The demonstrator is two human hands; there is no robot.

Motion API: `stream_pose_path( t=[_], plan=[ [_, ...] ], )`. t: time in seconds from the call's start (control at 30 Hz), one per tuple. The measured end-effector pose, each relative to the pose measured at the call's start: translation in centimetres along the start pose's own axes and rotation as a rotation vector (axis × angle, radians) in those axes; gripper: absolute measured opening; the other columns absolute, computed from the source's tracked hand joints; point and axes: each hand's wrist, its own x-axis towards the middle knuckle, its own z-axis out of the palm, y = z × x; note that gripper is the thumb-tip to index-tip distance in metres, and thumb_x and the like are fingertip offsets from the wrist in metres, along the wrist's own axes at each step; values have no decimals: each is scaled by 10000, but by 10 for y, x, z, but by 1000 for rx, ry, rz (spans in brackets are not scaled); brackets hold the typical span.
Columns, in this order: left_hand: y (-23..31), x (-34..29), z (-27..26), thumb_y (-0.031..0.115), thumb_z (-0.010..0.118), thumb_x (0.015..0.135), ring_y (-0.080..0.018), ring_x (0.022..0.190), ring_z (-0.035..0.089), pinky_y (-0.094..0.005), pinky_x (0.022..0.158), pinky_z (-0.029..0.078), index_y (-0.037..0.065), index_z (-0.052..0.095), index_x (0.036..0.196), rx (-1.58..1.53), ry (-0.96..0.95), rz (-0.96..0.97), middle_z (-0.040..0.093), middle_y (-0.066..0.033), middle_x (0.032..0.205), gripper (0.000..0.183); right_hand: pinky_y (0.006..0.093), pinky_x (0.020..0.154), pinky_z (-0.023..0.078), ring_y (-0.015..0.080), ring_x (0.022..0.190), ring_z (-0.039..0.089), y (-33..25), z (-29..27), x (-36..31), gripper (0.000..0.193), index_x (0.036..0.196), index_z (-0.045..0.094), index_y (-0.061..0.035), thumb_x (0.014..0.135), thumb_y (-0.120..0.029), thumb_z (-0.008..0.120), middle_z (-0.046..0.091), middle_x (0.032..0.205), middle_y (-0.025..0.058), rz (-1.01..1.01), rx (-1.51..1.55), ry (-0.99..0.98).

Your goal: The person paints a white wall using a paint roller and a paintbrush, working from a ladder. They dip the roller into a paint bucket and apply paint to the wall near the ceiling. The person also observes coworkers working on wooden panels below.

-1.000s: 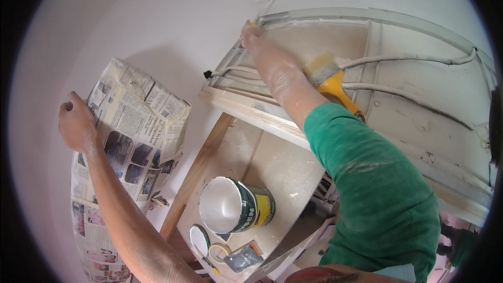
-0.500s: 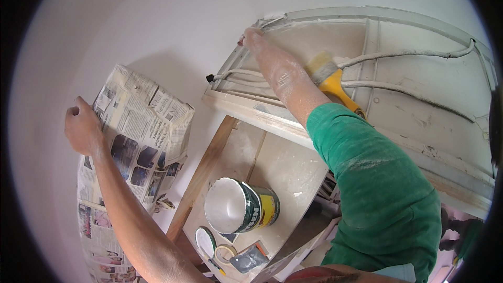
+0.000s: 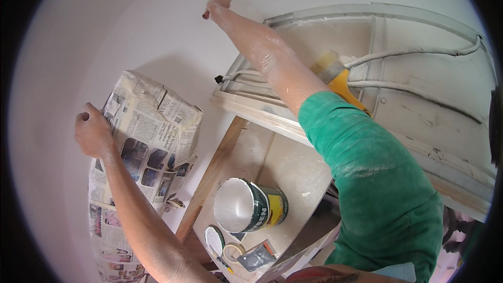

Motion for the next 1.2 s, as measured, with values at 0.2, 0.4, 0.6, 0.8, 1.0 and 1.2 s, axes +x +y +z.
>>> stream_pose_path(
  t=[0.2,0.4,0.6,0.8,1.0,1.2],
  plan=[
    [13,-2,-4,483,485,885,-333,951,707,-462,845,539,104,776,999,-51,0,-22,758,-124,995,492,426,408,587,389,718,720,-19,66,-47,361,1185,395,62,1030,-235,529,633,1108,253,-270,-186,-94],
    [4,-2,-6,478,496,880,-329,959,708,-460,850,538,97,775,988,-32,-18,-30,757,-125,998,485,418,410,587,390,704,715,-3,87,-123,349,1178,382,62,1026,-218,527,626,1091,264,-277,-253,-363],
    [6,-1,-4,479,497,877,-328,957,708,-454,844,539,95,775,984,-62,-12,-26,757,-128,993,486,407,632,589,332,661,720,14,70,-171,382,1108,431,89,1017,-258,561,657,861,240,-490,-368,-565],
    [10,0,-8,500,506,879,-322,977,705,-445,862,534,93,775,995,-84,-33,-66,754,-135,1015,502,407,372,526,287,425,618,25,41,-170,394,1129,411,80,1014,-270,554,638,746,184,-611,-509,-806],
    [22,5,-10,576,553,877,-329,1132,651,-468,945,493,98,735,1129,-120,-203,-50,722,-145,1158,571,436,546,539,290,602,669,-8,-30,-146,440,1072,507,50,1000,-374,598,645,754,194,-956,-787,-906],
    [-72,13,-25,515,668,885,-349,1126,577,-494,992,422,56,634,1221,-300,123,321,657,-152,1164,570,373,709,508,170,754,626,-2,-99,-180,407,1174,560,-35,1024,-411,596,700,858,129,-953,-789,-1015]
  ],
)
